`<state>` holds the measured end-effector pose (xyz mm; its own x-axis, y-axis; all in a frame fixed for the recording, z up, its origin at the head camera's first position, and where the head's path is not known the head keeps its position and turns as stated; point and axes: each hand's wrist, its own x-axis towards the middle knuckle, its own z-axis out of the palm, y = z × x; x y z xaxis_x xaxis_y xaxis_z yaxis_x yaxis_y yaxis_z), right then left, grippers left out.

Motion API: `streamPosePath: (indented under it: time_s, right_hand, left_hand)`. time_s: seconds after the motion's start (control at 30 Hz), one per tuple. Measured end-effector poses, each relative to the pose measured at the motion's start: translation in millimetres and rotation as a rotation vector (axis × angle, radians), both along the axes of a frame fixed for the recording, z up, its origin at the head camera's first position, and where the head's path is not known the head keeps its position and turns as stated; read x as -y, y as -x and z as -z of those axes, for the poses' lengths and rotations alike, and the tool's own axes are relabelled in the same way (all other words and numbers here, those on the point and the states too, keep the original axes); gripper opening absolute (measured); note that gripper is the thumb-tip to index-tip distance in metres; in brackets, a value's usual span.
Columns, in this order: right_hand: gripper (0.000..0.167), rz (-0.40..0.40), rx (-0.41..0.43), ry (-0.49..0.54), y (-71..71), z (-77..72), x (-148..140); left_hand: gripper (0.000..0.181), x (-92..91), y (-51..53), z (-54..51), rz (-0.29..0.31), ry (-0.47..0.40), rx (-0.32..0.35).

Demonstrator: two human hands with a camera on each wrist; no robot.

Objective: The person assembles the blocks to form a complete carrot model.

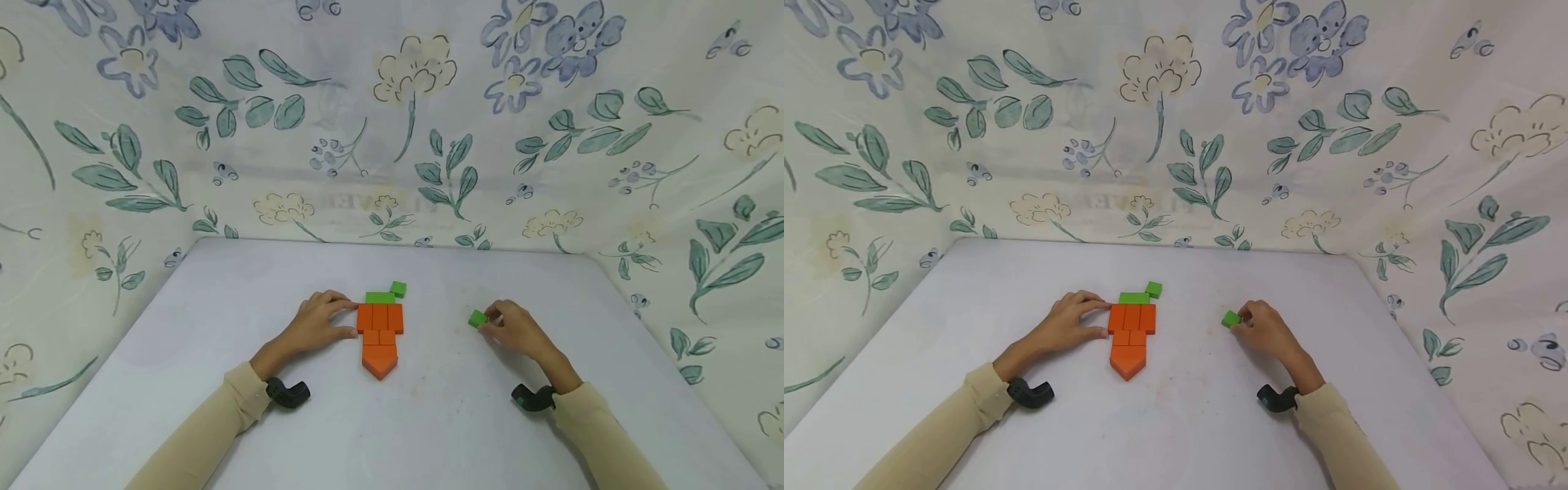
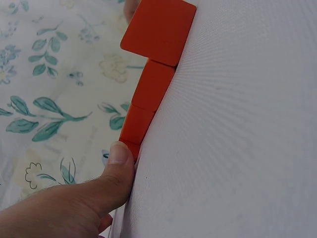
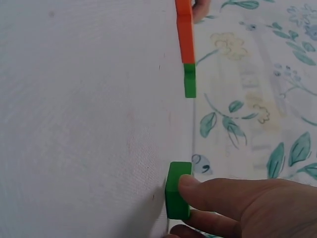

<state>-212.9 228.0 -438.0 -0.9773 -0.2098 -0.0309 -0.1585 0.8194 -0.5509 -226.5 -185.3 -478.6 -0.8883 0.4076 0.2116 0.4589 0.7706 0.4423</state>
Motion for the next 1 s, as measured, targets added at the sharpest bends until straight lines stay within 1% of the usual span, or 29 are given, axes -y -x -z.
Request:
streamPosePath:
  time_s: [0.23,0.33,0.5,0.63,0.77,0.87,1.0]
  right_hand:
    - [0.032,0.005,0.011,0.031,1.2,0.1,-4.0]
    - [0.032,-0.011,-0.002,0.044,1.2,-0.2,-4.5]
    - [0.031,-0.036,-0.032,0.06,1.9,0.5,-5.3]
    - [0.03,-0.041,-0.047,0.066,2.8,1.2,-5.7]
    - [0.03,-0.035,-0.049,0.063,4.9,1.0,-4.3]
    - [0.03,-0.035,-0.05,0.067,7.4,-2.5,-1.5]
    - [0.03,-0.062,-0.071,0.096,12.2,-12.2,5.8]
  left_hand:
    - [0.061,0.8,0.1,0.5,0.004,-0.006,-0.003]
    - [0.061,1.0,0.2,0.5,0.008,-0.006,-0.016]
    - [0.062,1.9,1.7,0.1,0.006,-0.002,-0.003]
    - [0.062,2.4,2.8,-0.2,0.006,0.002,0.004]
    - [0.062,2.1,1.7,-0.7,0.006,-0.004,0.007]
    - [0.062,1.6,-0.2,-1.0,0.01,-0.009,0.006]
    - [0.061,0.6,-2.2,-1.6,0.007,-0.019,0.013]
